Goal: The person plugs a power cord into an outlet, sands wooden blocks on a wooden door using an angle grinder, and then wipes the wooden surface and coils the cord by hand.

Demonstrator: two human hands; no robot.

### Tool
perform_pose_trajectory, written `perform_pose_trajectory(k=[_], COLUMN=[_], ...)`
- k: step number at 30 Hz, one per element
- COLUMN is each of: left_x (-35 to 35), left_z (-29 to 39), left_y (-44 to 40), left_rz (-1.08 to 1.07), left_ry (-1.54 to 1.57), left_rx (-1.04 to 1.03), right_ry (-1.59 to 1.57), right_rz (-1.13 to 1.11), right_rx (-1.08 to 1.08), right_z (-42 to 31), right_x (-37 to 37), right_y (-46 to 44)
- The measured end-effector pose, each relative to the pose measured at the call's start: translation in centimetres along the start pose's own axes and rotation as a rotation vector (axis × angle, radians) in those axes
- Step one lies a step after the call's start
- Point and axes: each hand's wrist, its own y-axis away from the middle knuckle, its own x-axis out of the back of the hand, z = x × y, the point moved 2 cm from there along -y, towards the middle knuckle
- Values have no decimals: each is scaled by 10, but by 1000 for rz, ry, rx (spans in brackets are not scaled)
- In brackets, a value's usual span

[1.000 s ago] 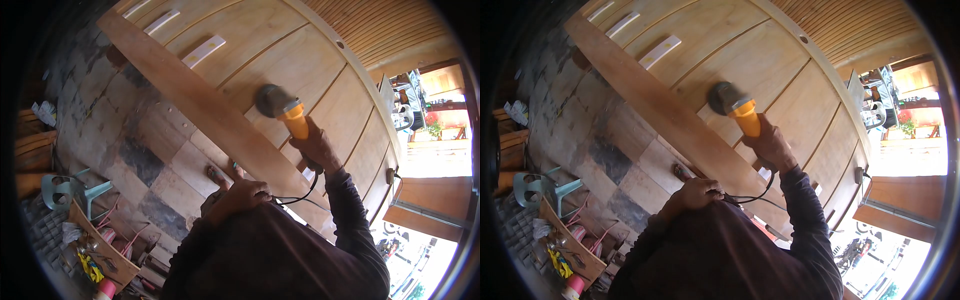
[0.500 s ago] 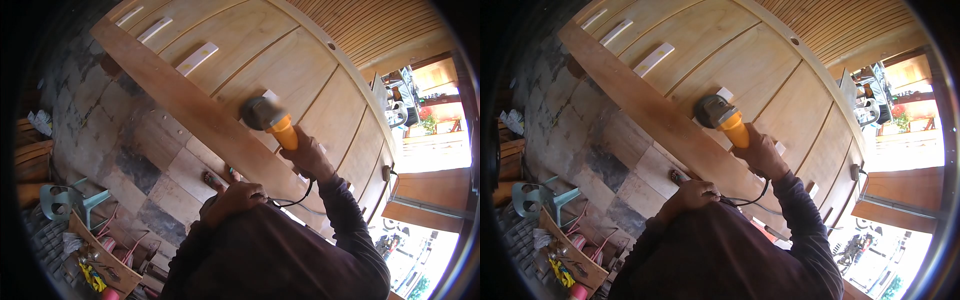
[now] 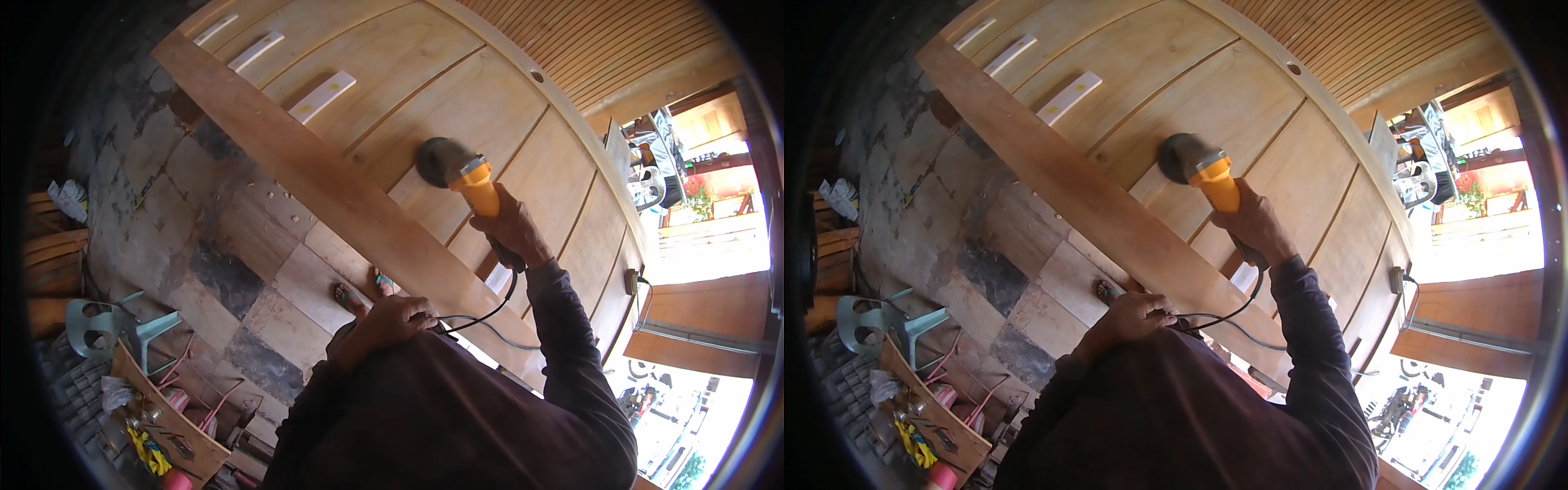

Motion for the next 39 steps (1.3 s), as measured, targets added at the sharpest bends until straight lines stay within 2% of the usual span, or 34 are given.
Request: perform_pose_trajectory(k=[4,7,10,16,19,22,25,28,31,37,39], left_x=[-6,-8,-11,-13,-13,-15,-12,-13,-11,-14,-13], left_z=[0,0,-4,-3,1,-1,4,1,6,-2,0], left_y=[2,3,4,-3,-6,-7,-8,-8,-5,-1,-2], left_rz=[34,50,46,63,-6,-2,-3,-7,13,36,33], left_ry=[-11,-54,-37,23,-36,-24,-3,3,-41,-16,-25], left_rx=[-15,-55,-81,-117,-36,-46,-39,-33,-28,-50,-40], right_ry=[67,33,-36,-8,-2,-26,-47,60,50,-43,-30], right_rz=[-26,35,61,22,30,40,5,42,-6,12,-11], right_rx=[17,41,-35,9,-10,-21,2,142,18,-34,13], right_z=[-9,4,2,13,11,7,14,12,5,5,11], right_x=[0,1,15,13,15,19,14,4,7,15,7], right_y=[0,-18,-22,-13,-15,-17,-10,-1,-5,-11,-5])
